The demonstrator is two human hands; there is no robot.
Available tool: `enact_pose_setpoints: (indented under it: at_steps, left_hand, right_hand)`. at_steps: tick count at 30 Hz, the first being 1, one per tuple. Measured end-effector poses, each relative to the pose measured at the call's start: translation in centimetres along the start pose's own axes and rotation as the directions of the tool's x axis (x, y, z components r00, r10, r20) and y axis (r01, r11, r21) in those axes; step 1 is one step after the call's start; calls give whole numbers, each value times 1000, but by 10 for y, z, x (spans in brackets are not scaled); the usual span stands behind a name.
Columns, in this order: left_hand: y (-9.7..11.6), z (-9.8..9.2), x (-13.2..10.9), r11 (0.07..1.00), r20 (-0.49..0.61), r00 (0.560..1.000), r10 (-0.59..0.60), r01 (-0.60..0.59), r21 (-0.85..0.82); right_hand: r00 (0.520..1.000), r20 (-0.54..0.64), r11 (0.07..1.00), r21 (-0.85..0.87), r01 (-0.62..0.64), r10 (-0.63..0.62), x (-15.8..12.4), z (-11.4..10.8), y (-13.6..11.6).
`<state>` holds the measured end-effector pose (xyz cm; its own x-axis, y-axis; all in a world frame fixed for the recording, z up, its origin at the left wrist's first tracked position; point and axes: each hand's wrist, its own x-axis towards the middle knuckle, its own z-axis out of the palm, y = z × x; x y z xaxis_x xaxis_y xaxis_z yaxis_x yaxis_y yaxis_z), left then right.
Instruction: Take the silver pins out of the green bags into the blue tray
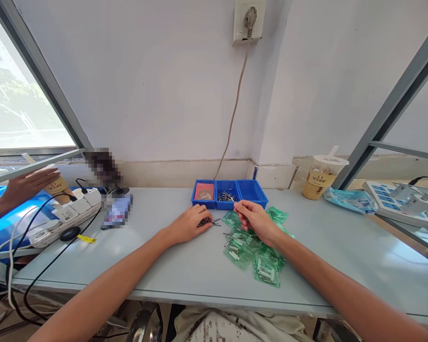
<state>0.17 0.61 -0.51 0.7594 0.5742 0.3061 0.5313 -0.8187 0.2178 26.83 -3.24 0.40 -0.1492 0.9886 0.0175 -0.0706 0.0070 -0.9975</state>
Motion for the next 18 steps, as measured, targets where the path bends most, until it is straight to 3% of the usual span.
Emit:
enact_pose_setpoints:
  at_steps: [4, 8, 11, 14, 16, 18]
  left_hand:
    - [1, 1, 0, 1000, -1, 1000, -12, 12, 18]
    - [0, 2, -1, 999, -3, 1000, -7, 7, 33]
    - [1, 2, 0, 999, 0, 1000, 0, 0, 38]
    - [1, 1, 0, 999, 0, 1000, 3, -3, 38]
    - [1, 0, 0, 999, -3, 1000, 2, -2, 43]
    - [1, 0, -1, 999, -7, 1000, 2, -2, 44]
  right_hand:
    - [999, -37, 1000, 0, -7, 7, 4, -1, 3]
    - [997, -52, 997, -51, 60, -62, 6, -1, 2]
    - [987, -24, 960, -240, 147, -157, 5, -1, 2]
    - [947, 145, 766, -558, 318, -287, 2, -2, 4]
    - [913, 304, 593, -694, 408, -272, 0, -2, 5]
    - [897, 389, 476, -760, 441, -210, -1, -2, 7]
